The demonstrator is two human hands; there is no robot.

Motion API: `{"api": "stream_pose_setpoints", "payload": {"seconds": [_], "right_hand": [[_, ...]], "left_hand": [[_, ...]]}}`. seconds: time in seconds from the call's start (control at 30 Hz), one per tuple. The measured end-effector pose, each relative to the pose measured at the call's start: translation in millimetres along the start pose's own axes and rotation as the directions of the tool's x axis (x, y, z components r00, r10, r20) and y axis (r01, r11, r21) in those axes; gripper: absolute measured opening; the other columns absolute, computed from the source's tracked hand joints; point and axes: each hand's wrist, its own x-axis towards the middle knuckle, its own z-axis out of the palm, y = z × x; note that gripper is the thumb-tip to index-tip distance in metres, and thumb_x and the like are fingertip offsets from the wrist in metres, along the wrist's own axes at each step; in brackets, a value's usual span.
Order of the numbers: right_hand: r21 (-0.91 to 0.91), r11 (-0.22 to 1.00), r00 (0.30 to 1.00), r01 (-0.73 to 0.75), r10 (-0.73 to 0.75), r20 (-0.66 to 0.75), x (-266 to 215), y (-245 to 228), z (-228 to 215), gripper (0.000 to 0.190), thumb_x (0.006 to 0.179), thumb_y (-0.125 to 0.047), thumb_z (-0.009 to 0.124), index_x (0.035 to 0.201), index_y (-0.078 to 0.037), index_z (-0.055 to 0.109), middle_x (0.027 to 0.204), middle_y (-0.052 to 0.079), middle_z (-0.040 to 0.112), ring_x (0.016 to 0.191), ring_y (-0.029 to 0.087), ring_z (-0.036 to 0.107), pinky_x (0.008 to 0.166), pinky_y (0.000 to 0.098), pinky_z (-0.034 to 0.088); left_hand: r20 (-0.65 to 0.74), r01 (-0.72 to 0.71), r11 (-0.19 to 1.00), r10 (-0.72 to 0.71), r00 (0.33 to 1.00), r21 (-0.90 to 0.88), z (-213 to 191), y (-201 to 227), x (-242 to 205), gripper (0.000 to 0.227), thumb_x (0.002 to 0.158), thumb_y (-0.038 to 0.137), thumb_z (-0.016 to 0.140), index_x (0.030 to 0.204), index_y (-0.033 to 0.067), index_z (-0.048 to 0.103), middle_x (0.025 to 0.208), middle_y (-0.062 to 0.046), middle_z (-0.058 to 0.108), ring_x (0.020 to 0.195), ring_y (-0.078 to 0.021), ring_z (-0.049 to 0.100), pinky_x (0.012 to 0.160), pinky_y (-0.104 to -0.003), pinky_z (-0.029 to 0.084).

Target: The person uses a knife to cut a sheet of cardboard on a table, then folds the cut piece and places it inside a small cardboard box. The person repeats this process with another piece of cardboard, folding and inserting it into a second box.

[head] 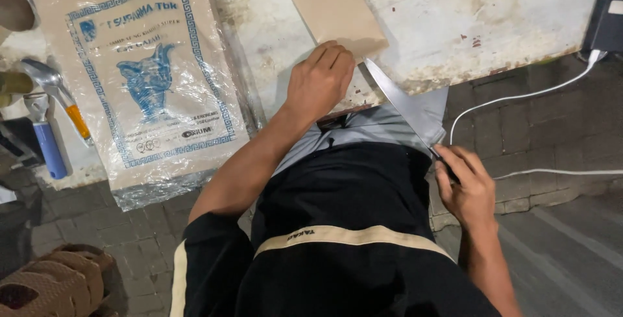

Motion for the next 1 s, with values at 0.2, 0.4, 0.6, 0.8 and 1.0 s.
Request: {"api": "stream_pose_setpoints", "payload": {"seconds": [0.2, 0.4, 0.6, 0.8, 1.0], "right_hand": [[-0.124, 0.992, 1.000, 0.017, -0.016, 0.010, 8.2, -5.0, 6.7, 0.024, 0.090, -0.005, 0.071, 0.113, -0.008, 0.075, 0.099, 0.012, 0.071, 0.094, 0.030, 0.070, 0.080, 0.0372, 0.055], [-0.134, 0.991, 1.000, -0.019, 0.022, 0.020, 16.3, -16.2, 21.3, 0.029, 0.094, -0.005, 0.064, 0.122, -0.006, 0.072, 0.108, 0.013, 0.068, 0.096, 0.033, 0.068, 0.078, 0.0403, 0.056], [0.036, 0.900, 0.822, -0.434, 0.380, 0.424, 32.3, -21.8, 20.2, 0.058, 0.090, -0.025, 0.064, 0.144, -0.013, 0.047, 0.136, 0.016, 0.057, 0.115, 0.034, 0.060, 0.095, 0.0456, 0.045], [0.051, 0.797, 0.688, -0.602, 0.486, 0.539, 46.7, -25.8, 36.6, 0.053, 0.091, -0.030, 0.055, 0.143, -0.025, 0.045, 0.136, 0.007, 0.060, 0.125, 0.028, 0.057, 0.091, 0.0411, 0.045], [-0.063, 0.965, 0.918, -0.254, 0.261, 0.298, 44.6, -30.6, 56.9, 0.045, 0.099, -0.018, 0.053, 0.144, -0.018, 0.048, 0.114, 0.013, 0.061, 0.085, 0.044, 0.062, 0.061, 0.0538, 0.046]], "left_hand": [[0.101, -0.057, 0.992, 0.068, 0.993, -0.109, 30.6, -1.0, -31.1, 0.007, 0.086, 0.013, 0.072, 0.081, 0.0081, 0.070, 0.081, -0.009, 0.068, 0.085, -0.0257, 0.067, 0.078, -0.039, 0.054], [0.357, 0.050, 0.973, 0.034, 0.933, -0.223, 13.8, -1.8, -2.3, 0.047, 0.091, 0.039, 0.072, 0.119, 0.0028, 0.067, 0.123, -0.018, 0.064, 0.125, -0.0349, 0.052, 0.108, -0.060, 0.031], [0.731, 0.053, 0.983, -0.167, 0.662, 0.177, 30.3, -7.6, 21.7, 0.077, 0.111, 0.069, 0.035, 0.163, 0.0199, 0.007, 0.164, -0.009, -0.005, 0.151, -0.0343, -0.004, 0.123, -0.060, 0.009], [0.809, 0.094, 0.995, -0.081, 0.583, 0.033, 20.9, -10.5, 28.7, 0.071, 0.102, 0.066, 0.021, 0.161, 0.0290, 0.008, 0.166, -0.001, -0.001, 0.150, -0.0313, -0.008, 0.120, -0.057, -0.006], [0.791, -0.005, 1.000, -0.010, 0.611, 0.017, 18.1, -11.6, 29.3, 0.072, 0.104, 0.068, 0.020, 0.161, 0.0273, 0.007, 0.166, -0.001, 0.001, 0.152, -0.0332, -0.003, 0.120, -0.059, -0.002]]}}
